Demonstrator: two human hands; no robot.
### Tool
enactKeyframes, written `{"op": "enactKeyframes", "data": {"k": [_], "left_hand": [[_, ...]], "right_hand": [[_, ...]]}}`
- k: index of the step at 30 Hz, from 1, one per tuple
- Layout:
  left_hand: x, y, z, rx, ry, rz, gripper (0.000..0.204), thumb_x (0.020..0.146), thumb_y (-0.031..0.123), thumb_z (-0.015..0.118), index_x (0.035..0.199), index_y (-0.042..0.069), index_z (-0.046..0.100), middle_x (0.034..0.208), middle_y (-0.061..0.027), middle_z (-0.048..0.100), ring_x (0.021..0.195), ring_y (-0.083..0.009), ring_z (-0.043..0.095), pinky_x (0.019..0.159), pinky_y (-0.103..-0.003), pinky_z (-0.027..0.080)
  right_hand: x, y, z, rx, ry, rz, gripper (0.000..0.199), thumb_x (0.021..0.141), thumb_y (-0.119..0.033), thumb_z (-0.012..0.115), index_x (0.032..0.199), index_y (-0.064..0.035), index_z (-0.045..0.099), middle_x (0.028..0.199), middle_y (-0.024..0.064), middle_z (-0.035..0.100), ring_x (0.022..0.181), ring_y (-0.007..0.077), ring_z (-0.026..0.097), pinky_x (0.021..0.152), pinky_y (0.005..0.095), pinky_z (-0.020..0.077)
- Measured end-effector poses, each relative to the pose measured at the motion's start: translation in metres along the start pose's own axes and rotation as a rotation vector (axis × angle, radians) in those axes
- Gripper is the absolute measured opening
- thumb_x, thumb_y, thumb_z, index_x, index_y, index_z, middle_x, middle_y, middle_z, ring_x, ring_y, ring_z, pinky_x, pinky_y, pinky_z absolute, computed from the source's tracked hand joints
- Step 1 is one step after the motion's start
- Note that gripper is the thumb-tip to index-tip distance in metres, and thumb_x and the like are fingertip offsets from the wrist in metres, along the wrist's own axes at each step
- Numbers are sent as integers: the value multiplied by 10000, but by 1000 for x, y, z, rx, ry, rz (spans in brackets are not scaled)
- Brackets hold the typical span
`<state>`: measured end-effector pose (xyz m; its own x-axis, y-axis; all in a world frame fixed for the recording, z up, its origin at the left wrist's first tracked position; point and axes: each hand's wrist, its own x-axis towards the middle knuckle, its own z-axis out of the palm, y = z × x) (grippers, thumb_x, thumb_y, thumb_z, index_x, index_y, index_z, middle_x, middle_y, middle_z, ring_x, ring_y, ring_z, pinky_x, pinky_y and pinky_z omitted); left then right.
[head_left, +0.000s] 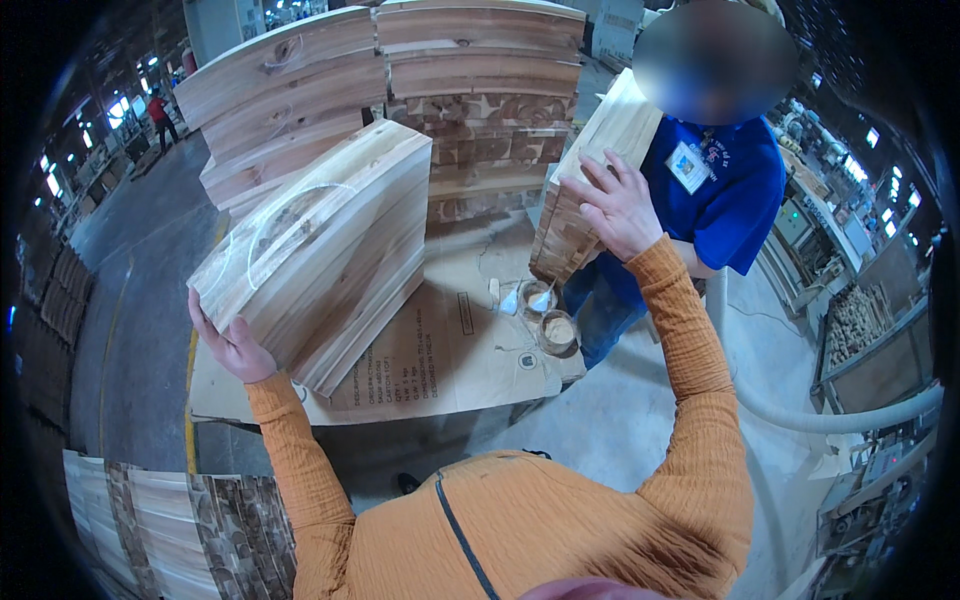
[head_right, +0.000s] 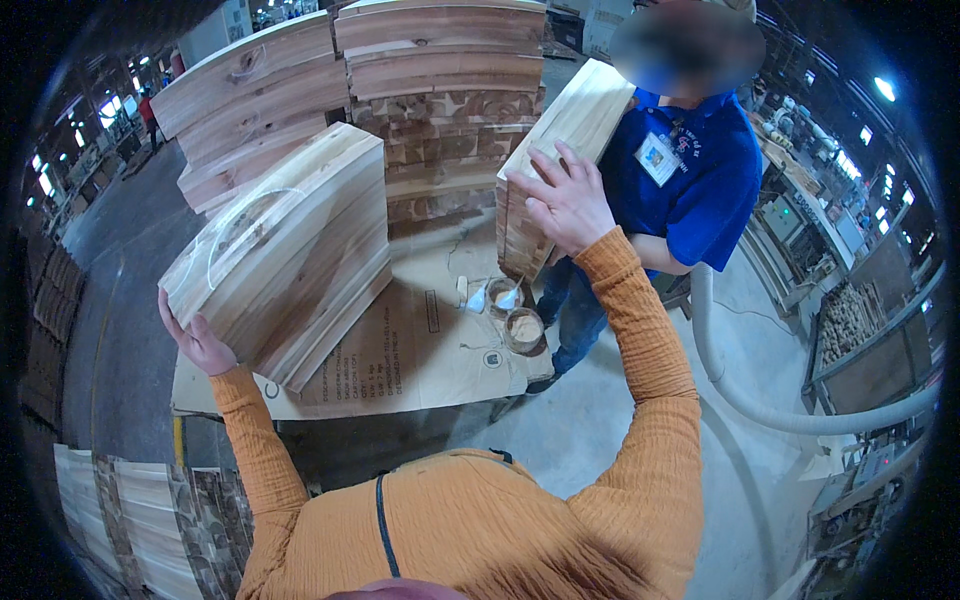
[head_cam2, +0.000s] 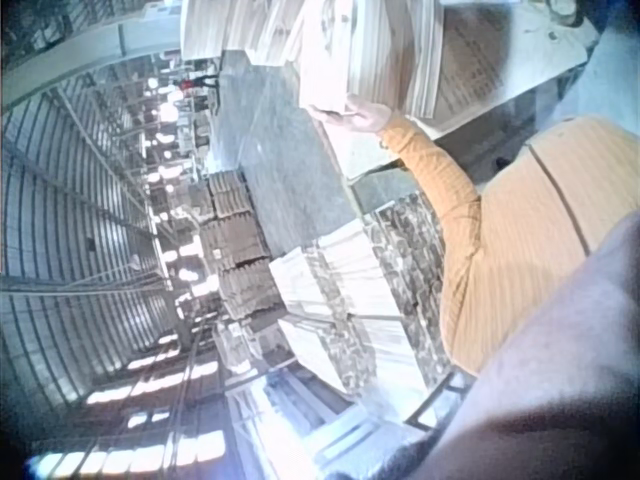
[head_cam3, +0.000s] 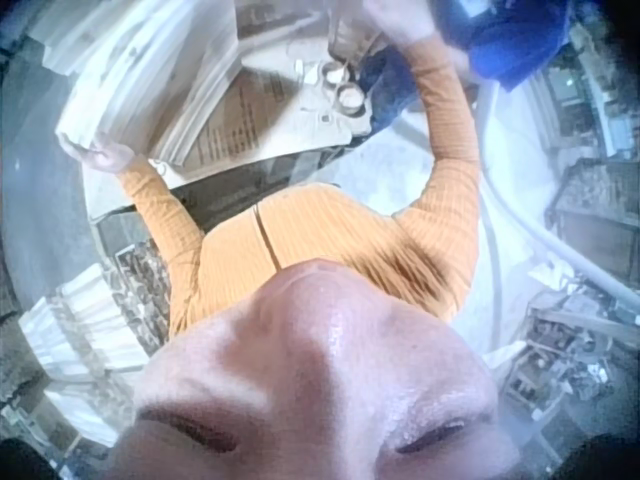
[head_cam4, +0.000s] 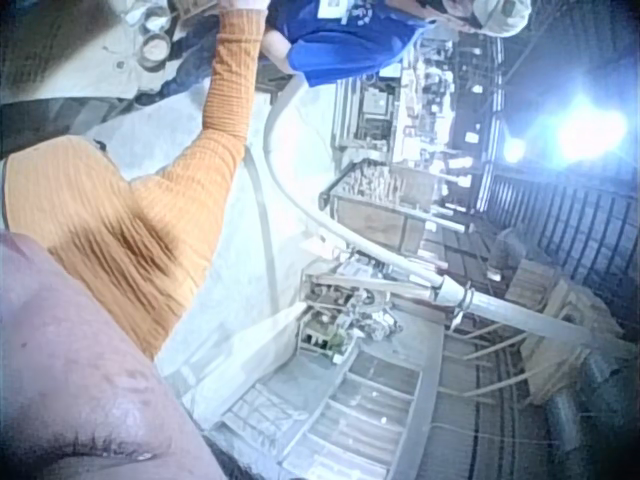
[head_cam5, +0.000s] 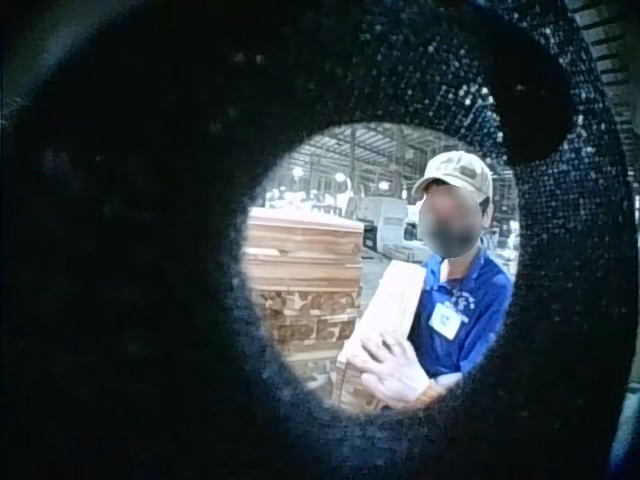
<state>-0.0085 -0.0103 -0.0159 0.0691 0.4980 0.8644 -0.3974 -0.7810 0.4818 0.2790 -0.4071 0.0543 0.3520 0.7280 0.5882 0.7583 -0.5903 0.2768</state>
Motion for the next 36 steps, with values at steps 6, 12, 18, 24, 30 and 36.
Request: {"op": "enactKeyframes", "data": {"k": [6,12,18,24,30,36], "left_hand": [[0,3,3,1,29,-3,708,890,413,531,1380,-34,283,1366,-184,378,1245,-266,391,1040,-367,297],[0,7,4,-14,12,-1,729,881,429,546,1381,-32,282,1370,-183,372,1247,-262,388,1041,-365,295],[0,11,5,-39,10,-12,745,874,437,556,1385,-23,271,1371,-181,375,1243,-260,393,1041,-359,294],[0,10,4,-45,-8,-15,715,886,421,538,1385,-16,273,1388,-174,355,1260,-258,375,1054,-360,279],[0,5,-1,32,-7,25,681,905,421,510,1387,-1,281,1393,-165,354,1269,-253,365,1066,-358,260],[-2,4,2,8,-13,-6,664,911,404,500,1389,-2,280,1396,-168,351,1274,-255,359,1065,-360,261]], "right_hand": [[-1,-3,-2,10,-14,6,426,832,-296,455,1252,-317,525,1374,62,407,1298,346,279,1039,531,205],[-1,5,-1,-22,-13,31,389,852,-306,447,1228,-321,545,1373,65,406,1302,347,274,1038,545,198],[4,11,-3,-32,-37,45,373,877,-327,414,1226,-332,547,1396,61,387,1319,358,252,1042,562,187],[16,38,5,-93,-110,141,406,895,-361,337,1260,-349,516,1415,58,368,1328,357,245,1055,559,167],[27,54,9,-33,-89,198,422,896,-369,322,1284,-356,490,1421,57,363,1324,354,255,1067,532,162],[32,66,12,-65,-182,279,435,914,-403,299,1322,-369,443,1443,53,338,1340,353,226,1064,547,133]]}}
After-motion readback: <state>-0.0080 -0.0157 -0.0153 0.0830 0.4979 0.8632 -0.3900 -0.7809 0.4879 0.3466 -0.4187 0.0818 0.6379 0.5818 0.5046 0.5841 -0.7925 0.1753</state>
